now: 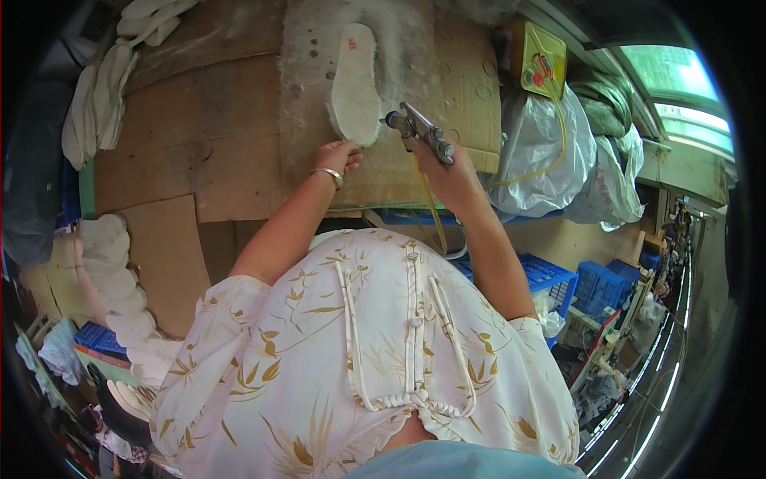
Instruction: Spraying glue or primer on shoe insoles using a pneumatic spray gun in a factory setting.
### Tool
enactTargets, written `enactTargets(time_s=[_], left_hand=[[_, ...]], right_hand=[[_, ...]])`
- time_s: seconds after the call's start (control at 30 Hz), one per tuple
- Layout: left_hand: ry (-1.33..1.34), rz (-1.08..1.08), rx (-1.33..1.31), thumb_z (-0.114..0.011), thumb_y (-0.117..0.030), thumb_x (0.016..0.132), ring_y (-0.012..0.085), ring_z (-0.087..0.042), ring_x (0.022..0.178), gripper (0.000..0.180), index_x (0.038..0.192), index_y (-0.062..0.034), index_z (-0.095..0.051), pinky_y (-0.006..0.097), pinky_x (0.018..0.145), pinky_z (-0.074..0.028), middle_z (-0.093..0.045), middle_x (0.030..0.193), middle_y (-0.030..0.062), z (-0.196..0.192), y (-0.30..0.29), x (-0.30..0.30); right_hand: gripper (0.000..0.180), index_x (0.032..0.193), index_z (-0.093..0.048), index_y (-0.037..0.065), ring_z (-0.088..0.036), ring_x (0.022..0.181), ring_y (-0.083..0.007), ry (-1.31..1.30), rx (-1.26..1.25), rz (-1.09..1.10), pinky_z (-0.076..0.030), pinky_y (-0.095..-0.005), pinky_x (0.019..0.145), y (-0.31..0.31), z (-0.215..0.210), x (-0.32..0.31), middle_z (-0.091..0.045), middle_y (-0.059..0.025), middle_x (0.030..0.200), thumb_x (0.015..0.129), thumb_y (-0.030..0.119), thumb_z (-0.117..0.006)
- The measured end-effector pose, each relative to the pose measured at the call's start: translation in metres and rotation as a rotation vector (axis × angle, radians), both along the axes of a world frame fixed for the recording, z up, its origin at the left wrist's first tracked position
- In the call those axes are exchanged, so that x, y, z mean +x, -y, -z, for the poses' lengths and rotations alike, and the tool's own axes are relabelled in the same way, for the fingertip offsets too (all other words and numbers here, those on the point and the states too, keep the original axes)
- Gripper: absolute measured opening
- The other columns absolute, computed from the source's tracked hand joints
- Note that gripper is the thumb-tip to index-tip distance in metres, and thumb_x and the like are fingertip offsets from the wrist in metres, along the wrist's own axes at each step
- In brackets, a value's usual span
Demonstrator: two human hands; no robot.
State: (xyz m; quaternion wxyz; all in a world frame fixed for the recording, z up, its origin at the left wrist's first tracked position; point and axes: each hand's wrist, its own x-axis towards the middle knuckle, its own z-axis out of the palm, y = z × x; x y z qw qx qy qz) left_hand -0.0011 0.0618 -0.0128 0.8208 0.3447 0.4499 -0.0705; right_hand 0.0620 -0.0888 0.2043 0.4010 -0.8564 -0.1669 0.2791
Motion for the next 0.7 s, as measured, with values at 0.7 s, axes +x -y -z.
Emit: enactTargets(time_s=[0.7], left_hand=[[-0.03, 0.033, 0.035, -0.057, -0.017, 0.083, 0.0131, -0.062, 0.065, 0.017, 0.092, -0.0031, -0.056, 0.021, 0.047, -0.047, -0.063, 0.083, 0.0068, -0.005, 0.002, 0.001]], right_hand=[[0.034, 0.079, -0.055, 0.0, -0.038, 0.055, -0.0142, 0.123, 0.037, 0.031, -0.037, -0.0298, 0.052, -0.029, 0.002, 0.032, -0.046, -0.0056, 0.057, 0.084, 0.033, -0.057]])
